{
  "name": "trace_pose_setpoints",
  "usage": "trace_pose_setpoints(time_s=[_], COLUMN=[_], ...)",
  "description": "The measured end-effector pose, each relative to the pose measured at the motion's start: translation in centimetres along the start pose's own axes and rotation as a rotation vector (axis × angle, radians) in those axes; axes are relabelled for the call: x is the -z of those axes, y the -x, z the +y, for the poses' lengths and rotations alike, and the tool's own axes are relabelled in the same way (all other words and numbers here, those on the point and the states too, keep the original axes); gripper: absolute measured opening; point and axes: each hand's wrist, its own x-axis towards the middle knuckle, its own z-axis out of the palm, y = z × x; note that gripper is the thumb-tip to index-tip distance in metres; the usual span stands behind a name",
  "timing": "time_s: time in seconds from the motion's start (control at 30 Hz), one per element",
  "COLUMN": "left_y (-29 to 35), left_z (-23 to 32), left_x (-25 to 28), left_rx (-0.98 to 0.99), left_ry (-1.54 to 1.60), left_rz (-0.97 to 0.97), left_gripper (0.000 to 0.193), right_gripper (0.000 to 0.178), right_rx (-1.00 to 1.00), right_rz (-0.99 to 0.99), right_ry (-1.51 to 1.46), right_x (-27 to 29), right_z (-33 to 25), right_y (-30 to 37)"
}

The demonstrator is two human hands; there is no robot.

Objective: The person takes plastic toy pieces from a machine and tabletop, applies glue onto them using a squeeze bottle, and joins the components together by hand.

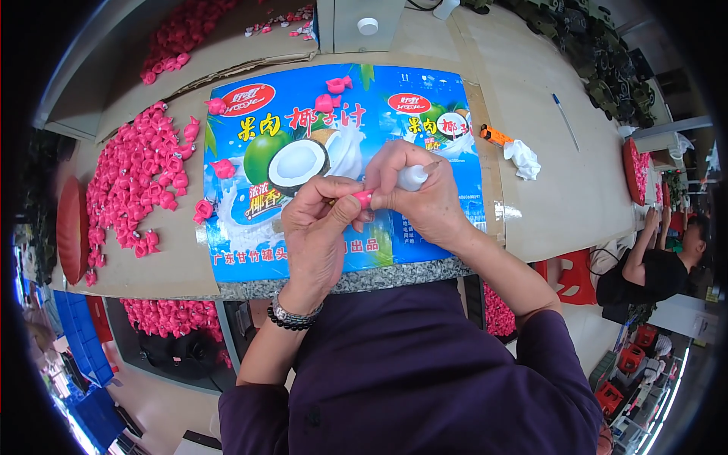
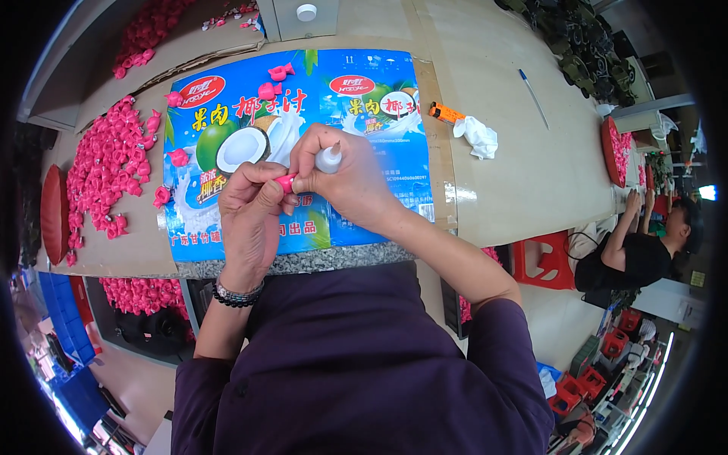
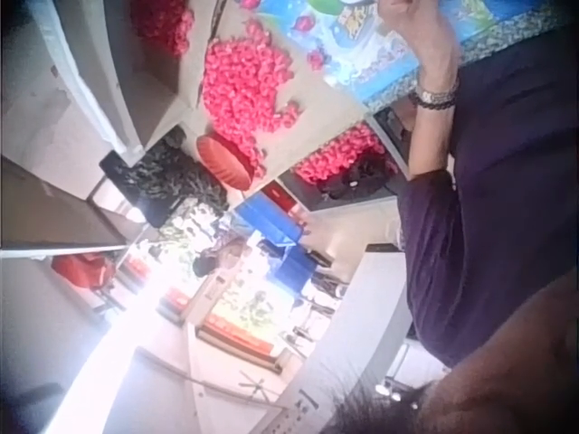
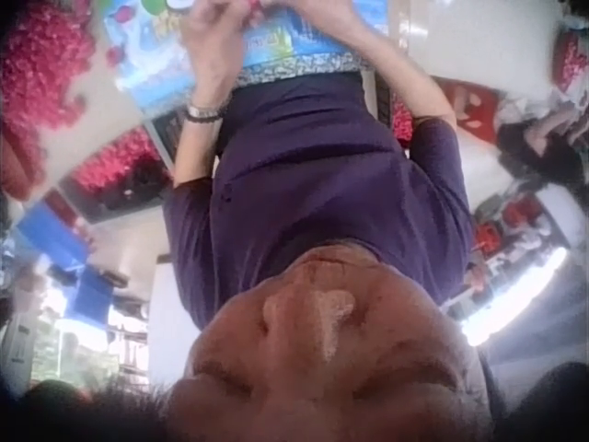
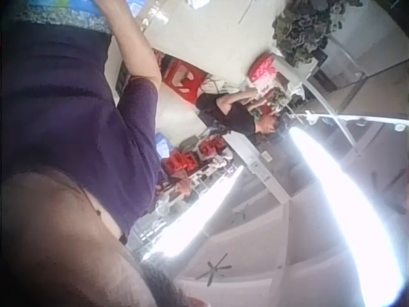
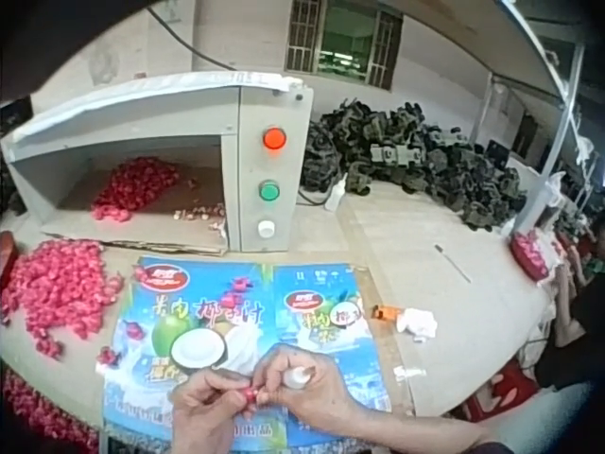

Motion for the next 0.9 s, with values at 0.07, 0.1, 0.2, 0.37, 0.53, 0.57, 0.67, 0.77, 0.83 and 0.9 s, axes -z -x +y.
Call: trace_pose_setpoints(time_s=[0.07,0.1,0.2,0.37,0.53,0.57,0.67,0.77,0.83,0.9], left_y=[0.1,0.2,0.2,0.2,-0.1,-0.5,-1.6,-3.1,-4.0,-5.5], left_z=[-0.2,-0.3,-0.9,0.0,2.7,3.5,7.5,9.4,8.9,7.8], left_x=[-0.4,-0.5,-0.5,-0.4,1.1,2.0,6.3,4.3,3.7,3.5], left_rx=[-0.023,-0.046,-0.128,-0.132,-0.143,-0.240,-0.727,-0.981,-0.853,-0.699], left_ry=[0.010,0.020,0.045,-0.044,-0.301,-0.502,-1.444,-2.053,-1.869,-1.656], left_rz=[0.022,0.046,0.075,0.078,0.105,0.177,0.368,0.520,0.375,0.167], left_gripper=[0.011,0.011,0.011,0.009,0.008,0.009,0.018,0.019,0.021,0.023], right_gripper=[0.026,0.026,0.026,0.022,0.013,0.013,0.013,0.014,0.014,0.013], right_rx=[0.034,0.049,0.078,0.096,0.015,0.018,0.046,0.020,0.024,0.032], right_rz=[0.014,0.030,0.053,0.058,0.021,0.027,0.083,0.146,0.161,0.143], right_ry=[0.008,0.027,0.069,0.097,0.254,0.252,0.231,0.235,0.215,0.205], right_x=[-0.1,-0.3,-0.6,-0.6,-0.7,-0.4,0.5,1.9,1.8,1.5], right_z=[0.2,0.3,0.2,0.3,-0.9,-0.9,-0.9,-0.5,-0.7,-1.0], right_y=[0.0,0.0,0.0,0.0,-0.2,-0.3,-0.6,-0.6,-0.8,-0.9])
